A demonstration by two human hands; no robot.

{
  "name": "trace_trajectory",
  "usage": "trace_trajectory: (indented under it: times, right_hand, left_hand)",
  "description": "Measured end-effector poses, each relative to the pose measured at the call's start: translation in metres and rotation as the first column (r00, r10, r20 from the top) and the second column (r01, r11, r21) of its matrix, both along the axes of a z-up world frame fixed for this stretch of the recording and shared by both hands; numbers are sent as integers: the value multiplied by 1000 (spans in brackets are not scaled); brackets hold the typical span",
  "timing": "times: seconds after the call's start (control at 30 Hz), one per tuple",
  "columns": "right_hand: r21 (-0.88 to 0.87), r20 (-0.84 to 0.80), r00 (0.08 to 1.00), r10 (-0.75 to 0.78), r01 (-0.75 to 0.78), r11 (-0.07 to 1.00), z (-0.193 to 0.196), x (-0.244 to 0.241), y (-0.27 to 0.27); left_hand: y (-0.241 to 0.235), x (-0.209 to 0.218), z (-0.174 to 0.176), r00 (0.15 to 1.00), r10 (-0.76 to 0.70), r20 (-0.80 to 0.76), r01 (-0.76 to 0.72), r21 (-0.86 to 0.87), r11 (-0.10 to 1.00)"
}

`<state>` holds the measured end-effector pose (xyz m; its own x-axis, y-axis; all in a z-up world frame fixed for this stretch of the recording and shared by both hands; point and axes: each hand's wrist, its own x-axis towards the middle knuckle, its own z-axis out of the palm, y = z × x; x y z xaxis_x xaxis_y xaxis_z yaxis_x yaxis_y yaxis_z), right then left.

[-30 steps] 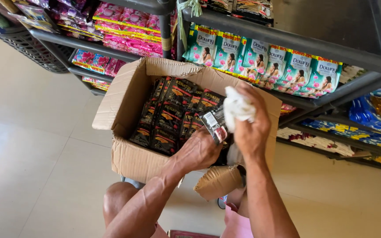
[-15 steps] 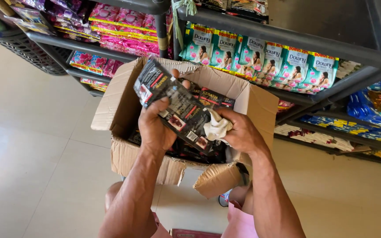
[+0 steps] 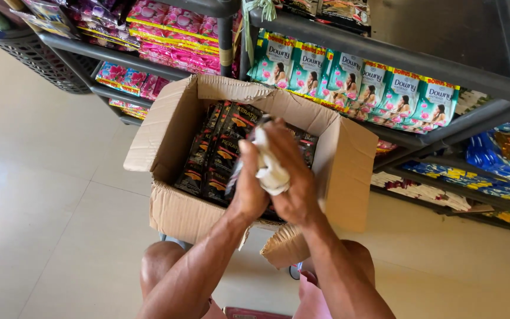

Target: Cleaning and restocking shampoo sachets onto shelves in a grocery store.

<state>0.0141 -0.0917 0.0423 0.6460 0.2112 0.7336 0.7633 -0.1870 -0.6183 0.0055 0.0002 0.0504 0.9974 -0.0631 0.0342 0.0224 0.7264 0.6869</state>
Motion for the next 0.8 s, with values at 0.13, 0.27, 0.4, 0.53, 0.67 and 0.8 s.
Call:
trace_trajectory:
  times: [0.13, 0.27, 0.4, 0.53, 0.67, 0.8]
  right_hand:
    - [-97, -118, 982, 151, -163, 982, -17, -5, -6]
    - [-101, -35, 997, 65, -69, 993, -21, 14, -14]
    - [40, -167, 986, -7, 14, 999, -14, 19, -35]
    - [-49, -409, 910, 63, -91, 995, -74, 31, -83]
    - [84, -529, 756, 386, -406, 910, -23, 14, -73]
    - [154, -488, 789, 373, -342, 927, -59, 30, -82]
  left_hand:
    - [15, 10, 9, 975, 67, -211, -133, -315, 940]
    - [11, 10, -40, 994, -106, -3, 101, -273, 957]
    - [-1, -2, -3, 976, -148, -160, 93, -307, 947]
    - [19, 1, 30, 958, -160, -238, 28, -478, 878]
    - [44, 13, 12, 989, -127, 78, 149, -490, 859]
    - [41, 11, 13, 988, -140, 69, 155, -538, 829]
